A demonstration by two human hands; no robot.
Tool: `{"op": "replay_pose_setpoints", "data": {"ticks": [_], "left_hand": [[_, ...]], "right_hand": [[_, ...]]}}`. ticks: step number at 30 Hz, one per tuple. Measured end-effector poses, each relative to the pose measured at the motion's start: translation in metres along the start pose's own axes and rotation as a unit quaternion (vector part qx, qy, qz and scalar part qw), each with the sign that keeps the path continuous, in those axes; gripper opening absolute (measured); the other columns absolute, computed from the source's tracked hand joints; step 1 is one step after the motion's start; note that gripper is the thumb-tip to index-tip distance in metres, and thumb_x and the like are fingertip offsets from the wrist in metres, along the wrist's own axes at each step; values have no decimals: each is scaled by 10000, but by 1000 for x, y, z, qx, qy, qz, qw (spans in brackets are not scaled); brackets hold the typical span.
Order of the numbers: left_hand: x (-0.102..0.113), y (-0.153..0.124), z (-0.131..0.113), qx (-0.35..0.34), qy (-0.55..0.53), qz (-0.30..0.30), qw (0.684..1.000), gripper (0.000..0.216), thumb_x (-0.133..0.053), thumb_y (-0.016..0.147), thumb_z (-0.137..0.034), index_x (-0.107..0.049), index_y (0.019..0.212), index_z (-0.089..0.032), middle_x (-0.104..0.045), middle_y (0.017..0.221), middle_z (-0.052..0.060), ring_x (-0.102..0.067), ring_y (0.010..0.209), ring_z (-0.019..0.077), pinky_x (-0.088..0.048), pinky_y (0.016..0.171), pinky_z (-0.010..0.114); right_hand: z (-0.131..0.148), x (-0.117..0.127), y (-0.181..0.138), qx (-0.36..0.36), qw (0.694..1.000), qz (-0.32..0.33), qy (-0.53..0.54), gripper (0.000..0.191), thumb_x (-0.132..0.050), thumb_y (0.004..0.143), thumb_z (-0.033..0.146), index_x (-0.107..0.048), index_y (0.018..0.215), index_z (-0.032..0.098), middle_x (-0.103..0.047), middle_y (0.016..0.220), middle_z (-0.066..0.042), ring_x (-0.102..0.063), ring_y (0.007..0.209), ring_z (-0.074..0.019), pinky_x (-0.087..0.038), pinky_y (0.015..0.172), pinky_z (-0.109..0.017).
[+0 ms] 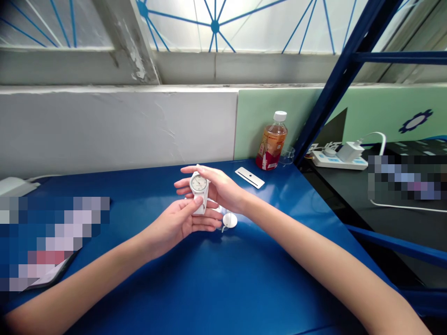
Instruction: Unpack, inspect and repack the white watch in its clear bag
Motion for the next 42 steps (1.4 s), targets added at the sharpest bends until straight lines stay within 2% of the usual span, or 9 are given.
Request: {"op": "replay_pose_setpoints", "data": {"ticks": [7,20,26,32,35,42], "left_hand": [[5,1,3,13,28,-48,998,430,-698,850,-482,-658,956,-67,-748,932,199,-738,884,302,-559,845,407],[0,-1,6,22,-3,-1,1000,358,-586,946,-422,-671,981,-76,-751,955,186,-735,902,274,-551,866,387],[0,0,5,25,-10,-17,999,383,-638,901,-455,-654,987,-81,-749,946,194,-733,898,291,-541,872,409],[1,0,6,27,-5,-32,999,368,-584,942,-428,-648,999,-70,-749,933,196,-739,847,263,-553,837,376],[2,0,7,21,-4,-34,999,362,-580,946,-421,-650,981,-68,-751,913,188,-739,825,249,-562,816,357],[11,1,0,-23,42,-81,996,421,-691,852,-500,-672,926,-86,-748,821,138,-736,762,237,-580,779,347]], "right_hand": [[5,-4,-1,-10,998,9,68,395,-419,977,424,-669,1121,153,-724,1096,-114,-675,1011,-213,-455,996,-390],[6,-7,-2,-46,994,13,101,487,-315,1001,441,-675,1106,130,-722,1097,-124,-675,990,-210,-443,1003,-383],[6,-7,-2,-46,995,19,89,464,-323,988,414,-678,1115,143,-710,1128,-116,-660,1022,-209,-427,1021,-389],[4,-5,-2,-39,994,33,98,454,-319,980,367,-675,1130,127,-713,1118,-120,-660,1019,-213,-426,1018,-394],[4,-5,-2,-36,994,31,95,427,-345,972,344,-675,1128,122,-717,1109,-120,-667,1008,-215,-443,1002,-395],[9,-2,-2,6,999,-37,1,262,-538,883,182,-692,1093,144,-736,1073,-115,-677,1004,-220,-498,944,-390]]}}
Point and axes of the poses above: each hand's wrist, its own y-axis towards the middle knuckle, its own x-axis out of the back of the hand, z = x × y, the point moved 4 cm from there along y, towards the middle knuckle
